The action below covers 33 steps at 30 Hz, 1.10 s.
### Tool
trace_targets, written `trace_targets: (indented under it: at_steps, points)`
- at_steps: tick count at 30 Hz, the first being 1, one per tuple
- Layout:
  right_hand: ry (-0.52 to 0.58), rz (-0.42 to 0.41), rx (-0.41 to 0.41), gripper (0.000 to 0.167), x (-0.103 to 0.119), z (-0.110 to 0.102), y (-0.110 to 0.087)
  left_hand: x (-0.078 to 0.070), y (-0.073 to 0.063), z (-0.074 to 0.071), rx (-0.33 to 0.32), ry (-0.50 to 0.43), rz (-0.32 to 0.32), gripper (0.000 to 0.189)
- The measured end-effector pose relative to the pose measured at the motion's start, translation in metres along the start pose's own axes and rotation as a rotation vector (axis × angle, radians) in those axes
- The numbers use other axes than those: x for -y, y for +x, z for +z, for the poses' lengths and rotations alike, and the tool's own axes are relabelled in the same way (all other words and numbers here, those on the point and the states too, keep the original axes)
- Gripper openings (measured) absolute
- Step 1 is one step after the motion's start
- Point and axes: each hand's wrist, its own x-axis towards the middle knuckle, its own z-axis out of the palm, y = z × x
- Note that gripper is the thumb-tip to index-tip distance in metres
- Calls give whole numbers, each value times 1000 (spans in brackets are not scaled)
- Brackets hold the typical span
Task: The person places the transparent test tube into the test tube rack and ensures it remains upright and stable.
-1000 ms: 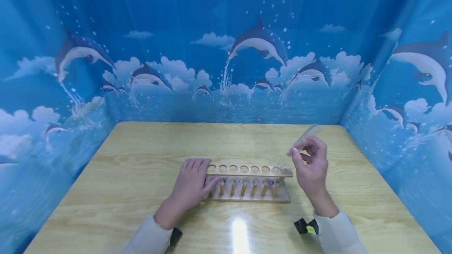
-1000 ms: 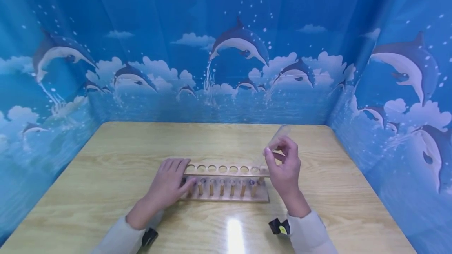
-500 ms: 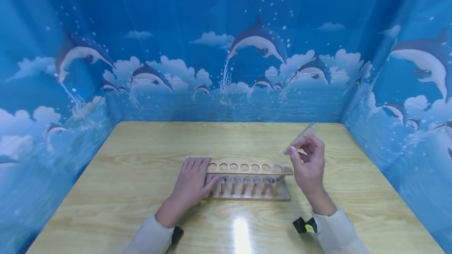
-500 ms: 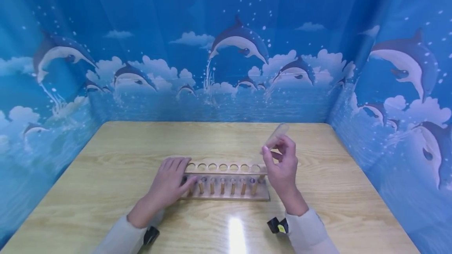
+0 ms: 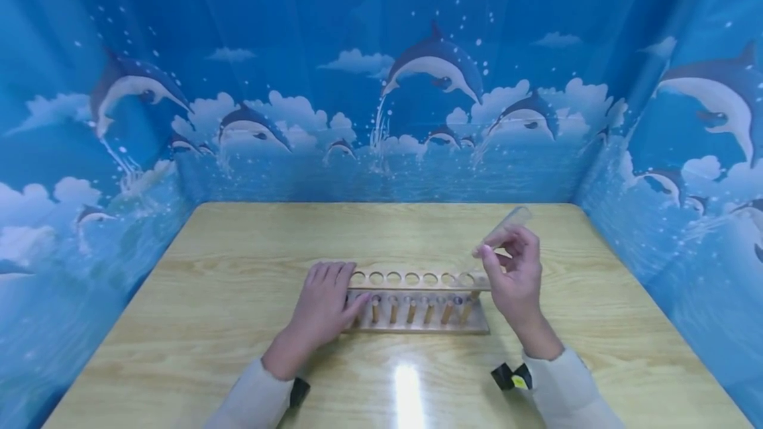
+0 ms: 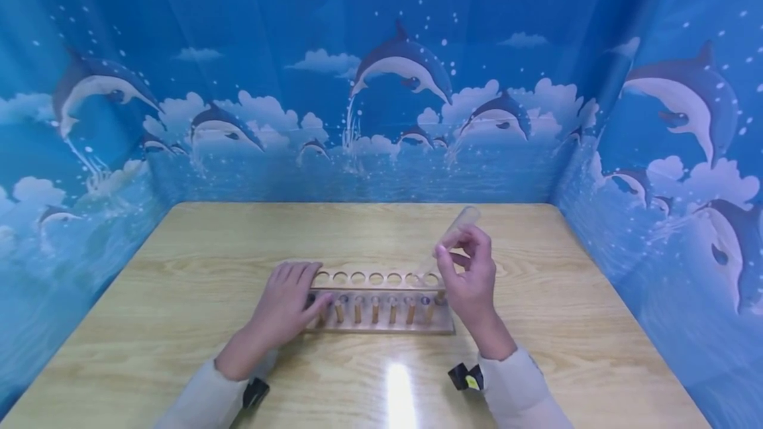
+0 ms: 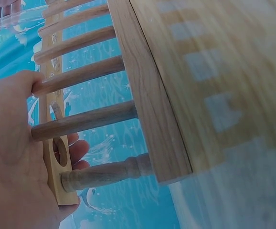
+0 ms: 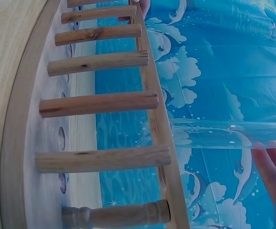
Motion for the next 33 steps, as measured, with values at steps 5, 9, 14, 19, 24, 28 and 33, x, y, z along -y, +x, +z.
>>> trace_targets:
  at_steps: [5, 9, 14, 19, 24, 28, 33]
  points:
    - [-47, -11, 1, 40, 0, 0, 0, 0, 0, -1, 2, -1, 2, 66]
    - [-79, -12, -24, 39, -1, -4, 2, 0, 0, -1, 5, 2, 1, 67]
    - [-102, 3, -32, 39, -2, -6, 2, 1, 0, -1, 5, 3, 2, 67]
    - [-141, 11, -28, 40, -2, -6, 1, 1, 0, 0, 5, 2, 5, 67]
    - [-165, 20, -8, 40, -2, -6, 0, 1, 0, -1, 3, 2, 7, 67]
    - [-171, 25, 13, 37, -4, -7, -2, 1, 0, -1, 3, 3, 9, 67]
    - [-193, 47, 17, 35, -4, -6, -2, 0, 0, -2, 4, -1, 4, 67]
